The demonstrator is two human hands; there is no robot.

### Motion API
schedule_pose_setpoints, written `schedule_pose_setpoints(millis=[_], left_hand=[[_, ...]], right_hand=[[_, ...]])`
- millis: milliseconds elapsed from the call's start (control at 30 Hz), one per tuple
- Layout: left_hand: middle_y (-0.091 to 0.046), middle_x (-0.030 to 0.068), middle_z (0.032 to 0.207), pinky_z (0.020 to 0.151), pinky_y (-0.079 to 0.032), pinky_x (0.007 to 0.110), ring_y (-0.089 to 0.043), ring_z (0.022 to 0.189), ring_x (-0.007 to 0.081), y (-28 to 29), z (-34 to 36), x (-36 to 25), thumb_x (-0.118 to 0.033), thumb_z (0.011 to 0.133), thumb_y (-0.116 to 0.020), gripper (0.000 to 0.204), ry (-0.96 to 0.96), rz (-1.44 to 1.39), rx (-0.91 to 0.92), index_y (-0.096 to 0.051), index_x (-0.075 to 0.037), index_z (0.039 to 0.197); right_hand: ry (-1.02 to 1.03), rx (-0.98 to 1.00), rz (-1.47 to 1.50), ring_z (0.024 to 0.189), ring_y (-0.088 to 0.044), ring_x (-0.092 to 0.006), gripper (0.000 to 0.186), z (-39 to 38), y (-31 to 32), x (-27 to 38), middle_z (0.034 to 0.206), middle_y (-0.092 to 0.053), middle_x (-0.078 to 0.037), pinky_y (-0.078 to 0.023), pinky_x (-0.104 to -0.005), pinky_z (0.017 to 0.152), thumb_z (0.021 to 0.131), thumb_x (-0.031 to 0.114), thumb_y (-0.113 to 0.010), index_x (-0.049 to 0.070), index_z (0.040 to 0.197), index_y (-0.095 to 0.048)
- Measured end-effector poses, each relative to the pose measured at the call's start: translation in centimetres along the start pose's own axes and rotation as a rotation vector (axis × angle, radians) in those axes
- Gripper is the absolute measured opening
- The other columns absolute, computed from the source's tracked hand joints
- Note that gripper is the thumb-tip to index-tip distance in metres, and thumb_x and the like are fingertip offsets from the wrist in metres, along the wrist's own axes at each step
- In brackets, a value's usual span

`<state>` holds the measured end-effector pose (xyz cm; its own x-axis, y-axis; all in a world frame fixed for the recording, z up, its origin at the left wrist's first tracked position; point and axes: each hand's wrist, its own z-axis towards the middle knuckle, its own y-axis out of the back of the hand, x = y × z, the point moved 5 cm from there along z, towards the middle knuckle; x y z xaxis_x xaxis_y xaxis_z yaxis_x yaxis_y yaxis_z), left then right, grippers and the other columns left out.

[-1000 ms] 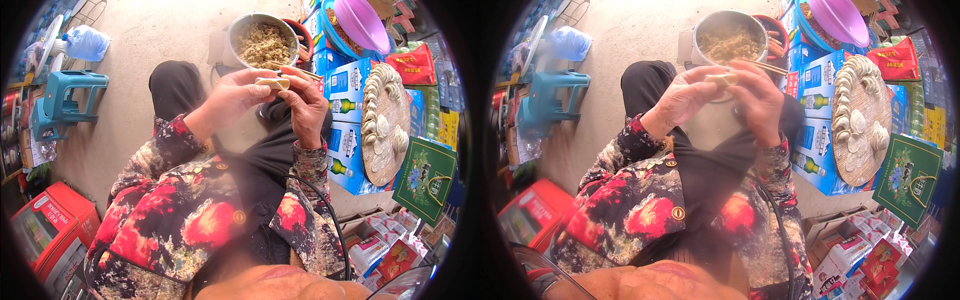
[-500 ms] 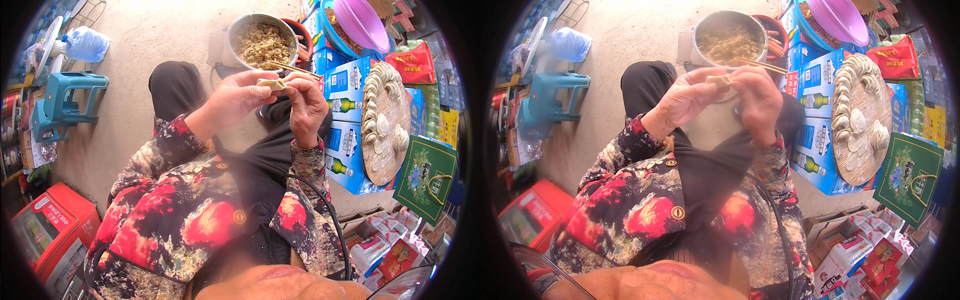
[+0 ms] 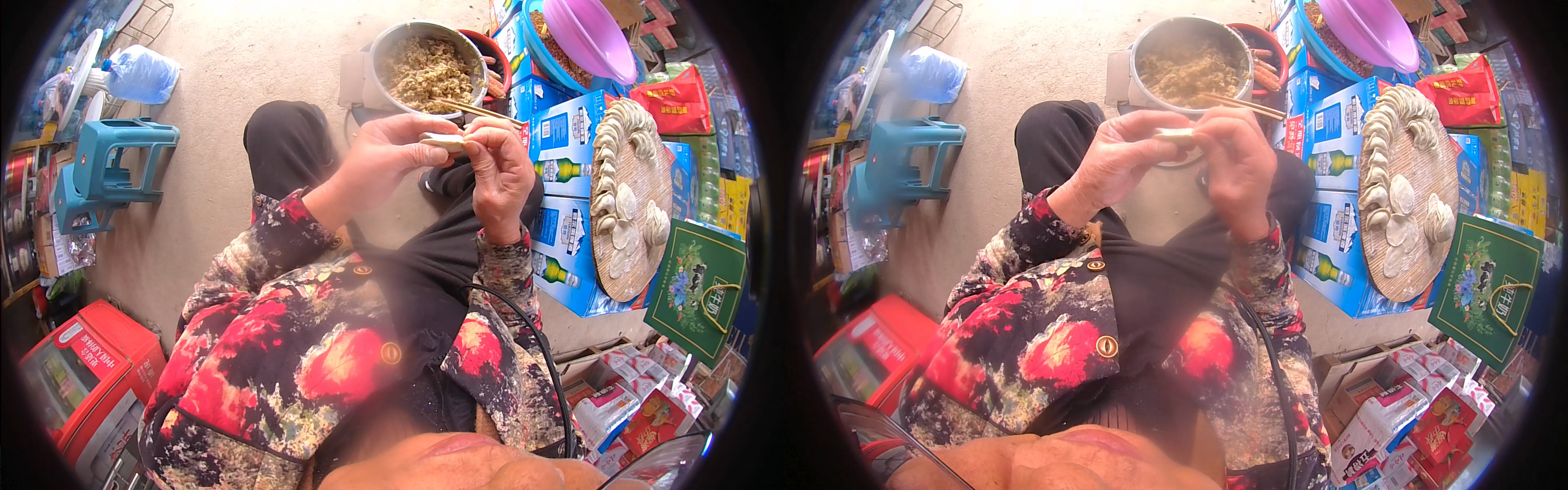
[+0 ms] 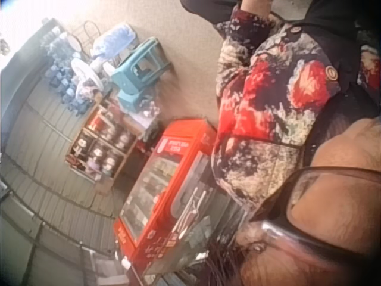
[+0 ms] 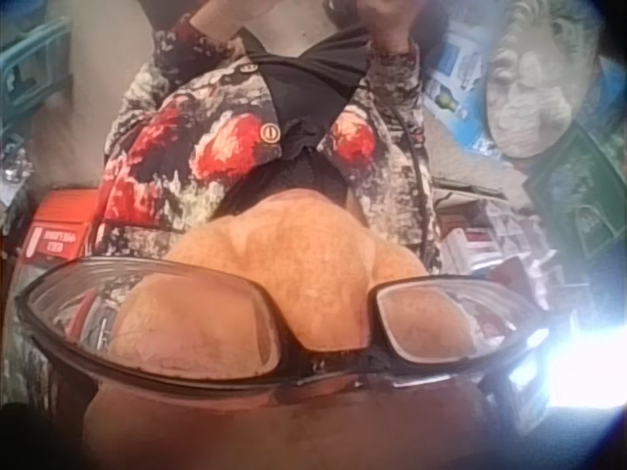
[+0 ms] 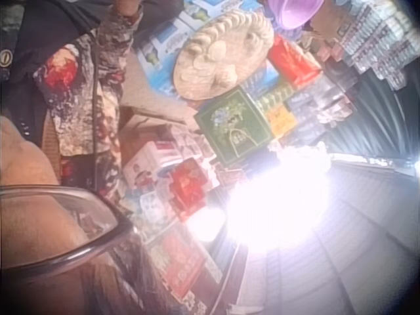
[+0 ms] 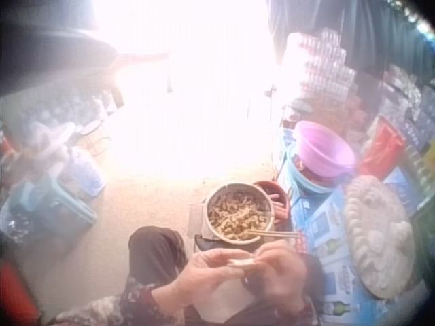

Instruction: The person sits on the floor and repeatedly fills round dough wrappers with a grainy filling using chopsticks, then folds and seals them into dumplings. The finished dumplings are placed on a round woven tray.

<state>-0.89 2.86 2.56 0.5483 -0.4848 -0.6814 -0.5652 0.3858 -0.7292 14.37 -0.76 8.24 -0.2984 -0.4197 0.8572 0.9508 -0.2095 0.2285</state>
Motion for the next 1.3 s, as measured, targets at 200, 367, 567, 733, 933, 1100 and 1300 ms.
schedule_pose_setpoints(millis=[200,367,567,733,933,1100,1300], left_hand=[[-0.070,0.0129,0.117,0.095,-0.055,0.033,-0.067,0.107,0.0200,0.2,0.1,-0.4,0.003,0.089,-0.067,0.034,-0.047,0.130,-0.016,-0.065,0.005,0.123],[-0.070,0.0111,0.115,0.095,-0.055,0.031,-0.067,0.107,0.0173,0.0,0.0,-0.7,0.004,0.088,-0.068,0.030,-0.066,0.245,-0.045,-0.067,0.004,0.118],[-0.071,0.0083,0.113,0.094,-0.054,0.029,-0.066,0.105,0.0134,-0.1,-0.1,-1.2,0.003,0.088,-0.071,0.027,-0.177,0.338,-0.074,-0.069,0.004,0.115],[-0.071,0.0061,0.109,0.093,-0.054,0.028,-0.065,0.104,0.0120,-0.1,-0.2,-1.0,0.002,0.088,-0.072,0.025,-0.310,0.524,-0.083,-0.070,0.003,0.112],[-0.071,0.0047,0.108,0.090,-0.054,0.027,-0.065,0.102,0.0117,-0.2,-0.3,-1.0,0.002,0.088,-0.072,0.022,-0.245,0.530,-0.102,-0.071,0.001,0.111],[-0.070,0.0066,0.110,0.090,-0.054,0.027,-0.065,0.102,0.0125,-0.2,-0.3,-1.1,0.002,0.088,-0.071,0.021,-0.347,0.614,-0.108,-0.072,0.001,0.109],[-0.070,0.0086,0.110,0.090,-0.054,0.028,-0.065,0.103,0.0140,-0.1,-0.2,-0.8,0.003,0.087,-0.071,0.019,-0.319,0.592,-0.100,-0.074,0.001,0.106]], right_hand=[[0.188,-0.020,-0.303,0.089,-0.062,-0.0233,0.007,0.7,-0.1,2.0,0.097,-0.067,-0.009,-0.050,-0.0329,0.080,0.087,-0.005,-0.067,0.001,0.091,-0.066],[0.124,0.050,-0.231,0.089,-0.062,-0.0256,0.011,0.2,-0.3,0.7,0.098,-0.068,-0.010,-0.050,-0.0354,0.080,0.083,-0.005,-0.068,0.002,0.093,-0.069],[0.241,0.006,-0.366,0.091,-0.060,-0.0265,0.013,0.6,-0.5,1.9,0.096,-0.068,-0.010,-0.050,-0.0354,0.079,0.080,-0.005,-0.071,0.002,0.090,-0.068],[0.328,0.092,-0.427,0.092,-0.062,-0.0241,0.009,0.5,-1.1,2.2,0.096,-0.068,-0.008,-0.050,-0.0348,0.083,0.085,0.004,-0.075,0.001,0.093,-0.070],[0.284,0.043,-0.428,0.092,-0.063,-0.0243,0.008,0.2,-1.0,1.9,0.096,-0.069,-0.008,-0.050,-0.0341,0.081,0.085,0.003,-0.075,0.003,0.092,-0.071],[0.337,0.086,-0.425,0.091,-0.062,-0.0244,0.007,0.3,-1.3,2.1,0.095,-0.068,-0.009,-0.050,-0.0335,0.081,0.086,0.002,-0.074,0.002,0.091,-0.069],[0.282,0.058,-0.410,0.091,-0.061,-0.0252,0.007,0.2,-1.4,1.8,0.096,-0.068,-0.008,-0.050,-0.0339,0.081,0.085,0.002,-0.074,0.003,0.091,-0.070]])
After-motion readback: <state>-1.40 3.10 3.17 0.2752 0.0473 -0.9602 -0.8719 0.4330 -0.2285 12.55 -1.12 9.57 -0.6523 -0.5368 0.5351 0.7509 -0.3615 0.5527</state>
